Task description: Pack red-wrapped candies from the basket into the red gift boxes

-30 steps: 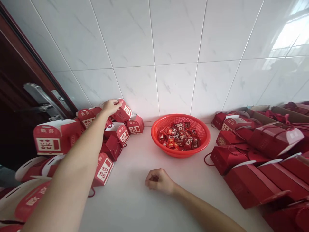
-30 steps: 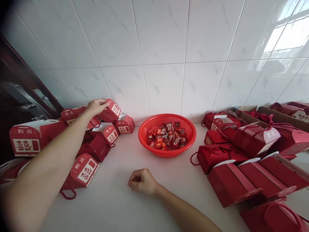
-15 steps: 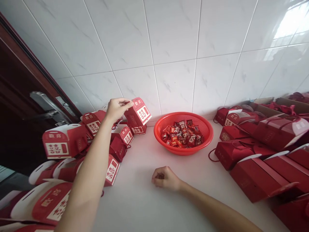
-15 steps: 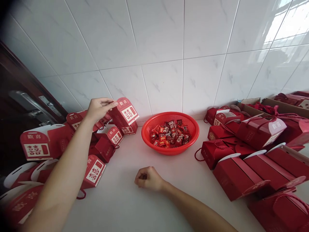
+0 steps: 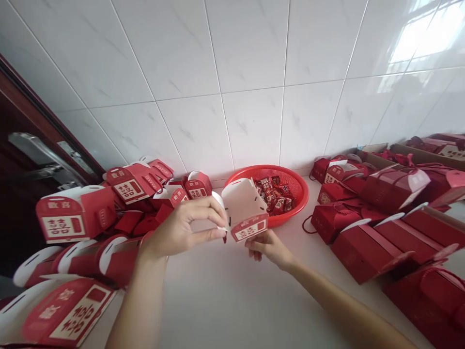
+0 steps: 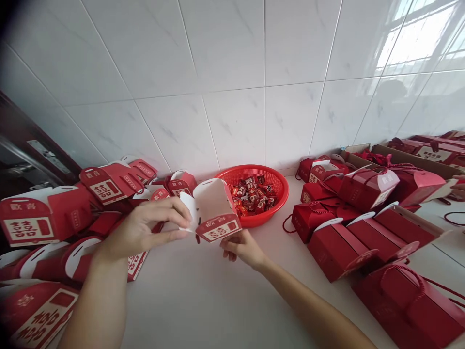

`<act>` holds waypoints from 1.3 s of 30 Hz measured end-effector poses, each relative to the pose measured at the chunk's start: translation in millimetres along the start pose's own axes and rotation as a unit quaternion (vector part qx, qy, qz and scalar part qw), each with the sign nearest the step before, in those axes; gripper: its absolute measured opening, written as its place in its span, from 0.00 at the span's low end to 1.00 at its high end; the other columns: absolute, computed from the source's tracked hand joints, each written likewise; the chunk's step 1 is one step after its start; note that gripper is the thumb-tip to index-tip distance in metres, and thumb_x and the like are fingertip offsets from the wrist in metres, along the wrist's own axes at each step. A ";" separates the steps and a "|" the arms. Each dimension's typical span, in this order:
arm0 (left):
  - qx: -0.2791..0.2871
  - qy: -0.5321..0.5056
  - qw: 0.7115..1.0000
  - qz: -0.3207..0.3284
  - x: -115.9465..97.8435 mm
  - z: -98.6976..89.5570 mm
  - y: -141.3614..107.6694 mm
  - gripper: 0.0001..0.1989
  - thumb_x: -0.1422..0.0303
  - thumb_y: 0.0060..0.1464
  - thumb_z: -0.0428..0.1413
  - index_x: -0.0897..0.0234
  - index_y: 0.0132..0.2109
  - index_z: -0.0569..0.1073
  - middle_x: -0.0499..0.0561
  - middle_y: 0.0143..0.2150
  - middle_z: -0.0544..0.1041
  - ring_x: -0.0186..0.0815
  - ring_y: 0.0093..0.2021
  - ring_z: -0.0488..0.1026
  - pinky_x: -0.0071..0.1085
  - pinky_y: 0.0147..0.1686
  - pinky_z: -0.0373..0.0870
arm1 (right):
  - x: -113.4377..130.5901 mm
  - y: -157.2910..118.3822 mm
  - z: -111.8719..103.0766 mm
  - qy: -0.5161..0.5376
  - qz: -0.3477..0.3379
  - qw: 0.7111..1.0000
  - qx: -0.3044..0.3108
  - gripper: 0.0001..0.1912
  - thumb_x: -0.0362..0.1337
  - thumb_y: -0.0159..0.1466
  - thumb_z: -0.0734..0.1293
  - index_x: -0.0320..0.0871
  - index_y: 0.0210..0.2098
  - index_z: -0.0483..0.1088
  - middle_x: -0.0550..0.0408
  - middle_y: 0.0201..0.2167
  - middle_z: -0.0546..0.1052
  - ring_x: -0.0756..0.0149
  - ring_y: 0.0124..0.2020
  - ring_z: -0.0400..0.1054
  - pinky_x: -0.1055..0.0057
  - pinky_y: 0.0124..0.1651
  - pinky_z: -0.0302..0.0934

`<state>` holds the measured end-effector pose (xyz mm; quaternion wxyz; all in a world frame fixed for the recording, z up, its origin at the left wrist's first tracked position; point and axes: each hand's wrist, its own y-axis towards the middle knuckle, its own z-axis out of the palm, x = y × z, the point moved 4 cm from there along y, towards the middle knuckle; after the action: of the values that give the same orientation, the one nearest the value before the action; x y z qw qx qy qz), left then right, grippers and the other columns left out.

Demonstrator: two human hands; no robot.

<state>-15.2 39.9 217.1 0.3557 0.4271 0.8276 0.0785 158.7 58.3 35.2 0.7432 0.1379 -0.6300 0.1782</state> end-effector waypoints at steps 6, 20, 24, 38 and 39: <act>0.098 0.005 0.995 -0.018 -3.6 34.9 -14.3 0.03 0.71 0.56 0.61 0.61 0.35 0.81 0.50 0.40 0.78 0.32 0.39 0.77 0.26 0.42 0.74 | 17.7 -30.9 -45.3 -0.031 -0.058 0.987 -0.148 0.17 0.48 0.54 0.71 0.42 0.21 0.67 0.58 0.17 0.70 0.71 0.19 0.61 0.71 0.25 0.59; 0.183 0.039 0.981 -0.041 -30.9 60.4 -30.2 0.09 0.80 0.56 0.58 0.63 0.37 0.78 0.47 0.42 0.75 0.26 0.34 0.72 0.21 0.33 0.65 | 33.5 -49.9 -64.7 -0.053 -0.040 0.975 -0.210 0.21 0.53 0.59 0.67 0.42 0.22 0.65 0.58 0.18 0.69 0.71 0.20 0.61 0.73 0.25 0.57; 0.212 0.049 0.975 -0.054 -30.3 68.3 -32.3 0.07 0.79 0.59 0.57 0.64 0.37 0.78 0.47 0.41 0.75 0.26 0.31 0.71 0.24 0.32 0.63 | 30.5 -49.0 -63.7 -0.031 -0.030 0.980 -0.195 0.23 0.56 0.56 0.71 0.42 0.22 0.66 0.60 0.16 0.67 0.73 0.18 0.58 0.74 0.22 0.54; 0.231 -0.021 0.966 -0.112 10.6 89.3 -17.4 0.06 0.71 0.61 0.58 0.61 0.40 0.81 0.48 0.44 0.76 0.31 0.39 0.75 0.27 0.41 0.68 | 50.3 -59.9 -52.6 -0.160 -0.110 0.966 -0.172 0.25 0.57 0.55 0.72 0.43 0.23 0.62 0.61 0.20 0.63 0.73 0.22 0.56 0.74 0.25 0.50; 0.230 -0.021 0.966 -0.112 11.5 88.6 -17.5 0.06 0.71 0.60 0.58 0.61 0.40 0.81 0.48 0.44 0.76 0.32 0.39 0.75 0.27 0.42 0.68 | 51.1 -60.8 -51.1 -0.184 -0.118 0.961 -0.170 0.25 0.56 0.56 0.72 0.43 0.22 0.61 0.61 0.20 0.62 0.73 0.23 0.55 0.74 0.25 0.50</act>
<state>27.1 22.4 138.4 0.2717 0.4037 0.8582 -0.1637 238.0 30.2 78.1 0.6423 0.1129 -0.7565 -0.0490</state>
